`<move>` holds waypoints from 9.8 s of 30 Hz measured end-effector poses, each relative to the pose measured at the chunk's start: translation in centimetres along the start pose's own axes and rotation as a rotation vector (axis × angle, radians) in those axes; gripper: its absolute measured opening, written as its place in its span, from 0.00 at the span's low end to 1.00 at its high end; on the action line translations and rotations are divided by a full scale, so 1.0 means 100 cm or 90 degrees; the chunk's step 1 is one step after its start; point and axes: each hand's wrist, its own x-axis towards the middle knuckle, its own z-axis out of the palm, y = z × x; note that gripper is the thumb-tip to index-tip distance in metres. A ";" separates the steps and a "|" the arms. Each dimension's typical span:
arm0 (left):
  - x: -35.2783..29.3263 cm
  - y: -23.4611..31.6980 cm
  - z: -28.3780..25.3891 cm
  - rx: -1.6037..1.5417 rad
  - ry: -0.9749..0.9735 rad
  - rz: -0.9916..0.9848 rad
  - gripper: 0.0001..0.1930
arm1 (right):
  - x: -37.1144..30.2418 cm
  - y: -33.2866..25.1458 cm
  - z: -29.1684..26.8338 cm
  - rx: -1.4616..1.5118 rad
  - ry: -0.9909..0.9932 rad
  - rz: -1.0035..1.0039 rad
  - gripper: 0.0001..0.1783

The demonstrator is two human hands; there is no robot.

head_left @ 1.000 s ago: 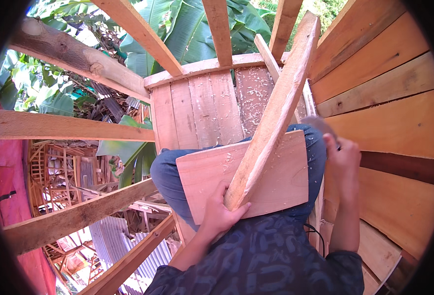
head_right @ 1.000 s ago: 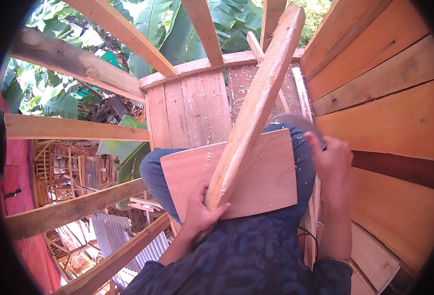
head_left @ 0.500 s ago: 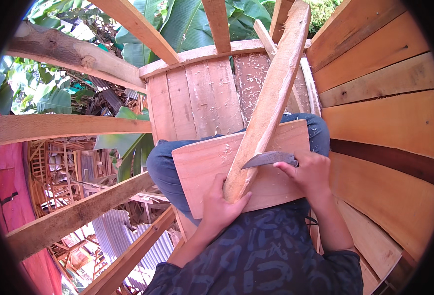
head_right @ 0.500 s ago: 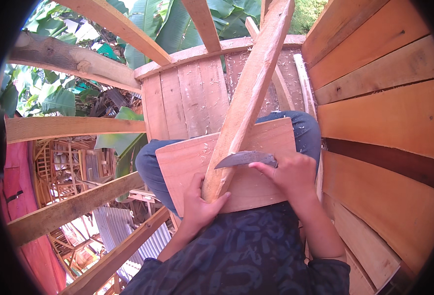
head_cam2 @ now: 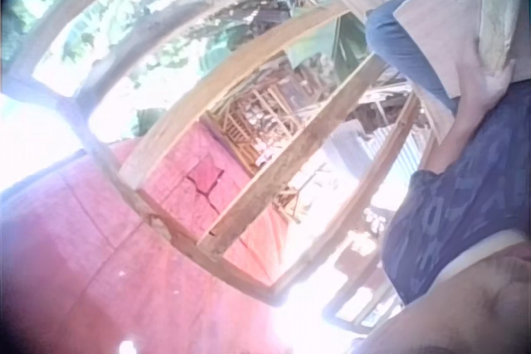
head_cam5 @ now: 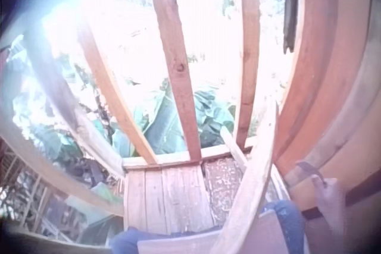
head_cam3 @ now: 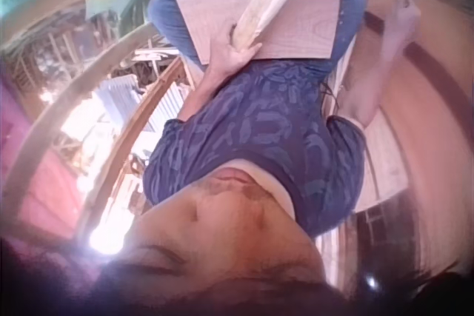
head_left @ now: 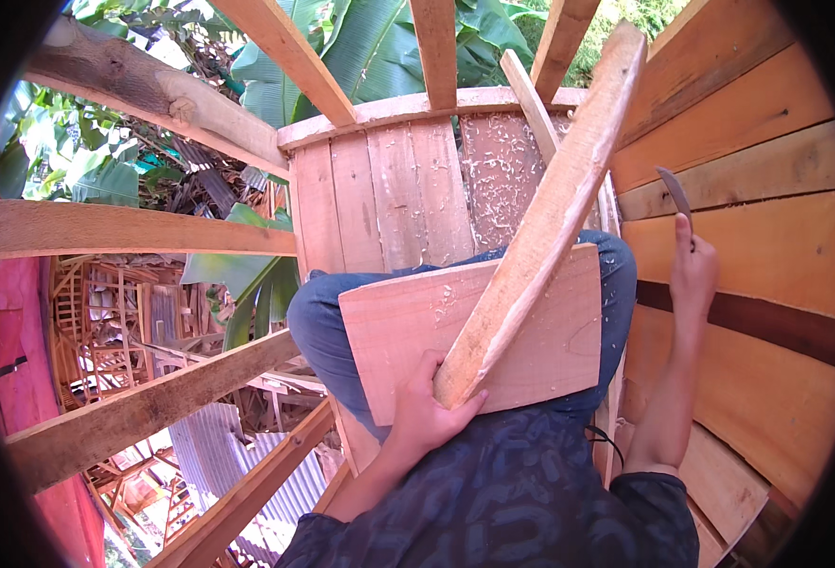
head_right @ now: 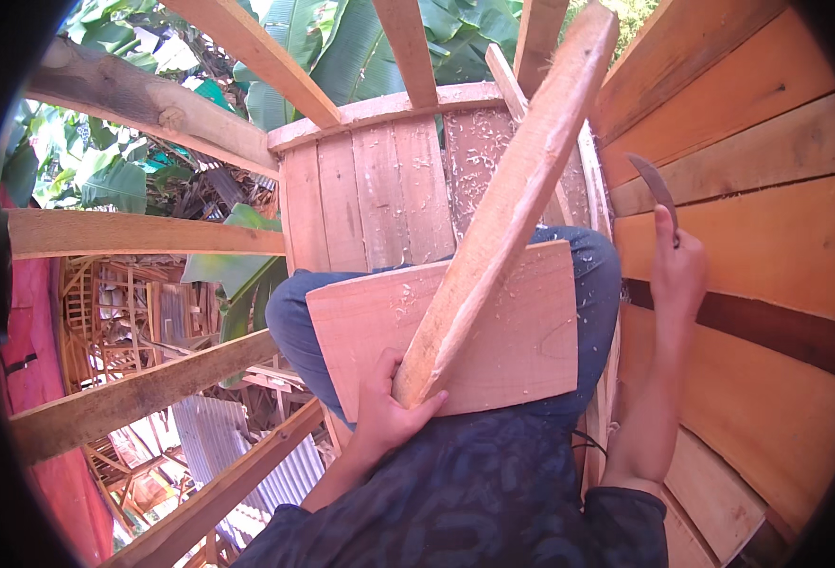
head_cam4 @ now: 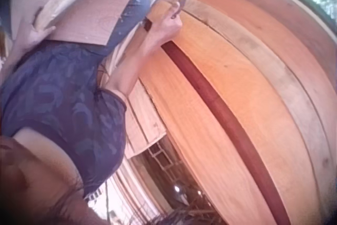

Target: The person is carving a long, thin piece of wood using a curved knife. They hold the wood on their lap and repeatedly shave off thin strips to shape the piece.

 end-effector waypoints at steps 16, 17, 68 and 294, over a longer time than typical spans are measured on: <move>0.002 -0.009 -0.004 -0.118 -0.066 -0.035 0.23 | -0.095 -0.070 0.024 0.314 -0.156 -0.213 0.12; 0.002 -0.007 -0.006 -0.111 -0.066 -0.035 0.24 | -0.094 -0.071 0.021 0.315 -0.165 -0.187 0.11; 0.003 -0.006 -0.048 0.204 -0.013 -0.004 0.24 | -0.123 -0.009 0.019 0.441 -0.443 -0.127 0.17; 0.005 -0.014 -0.048 0.139 -0.025 0.041 0.27 | -0.084 0.000 0.019 0.747 -0.378 -0.027 0.19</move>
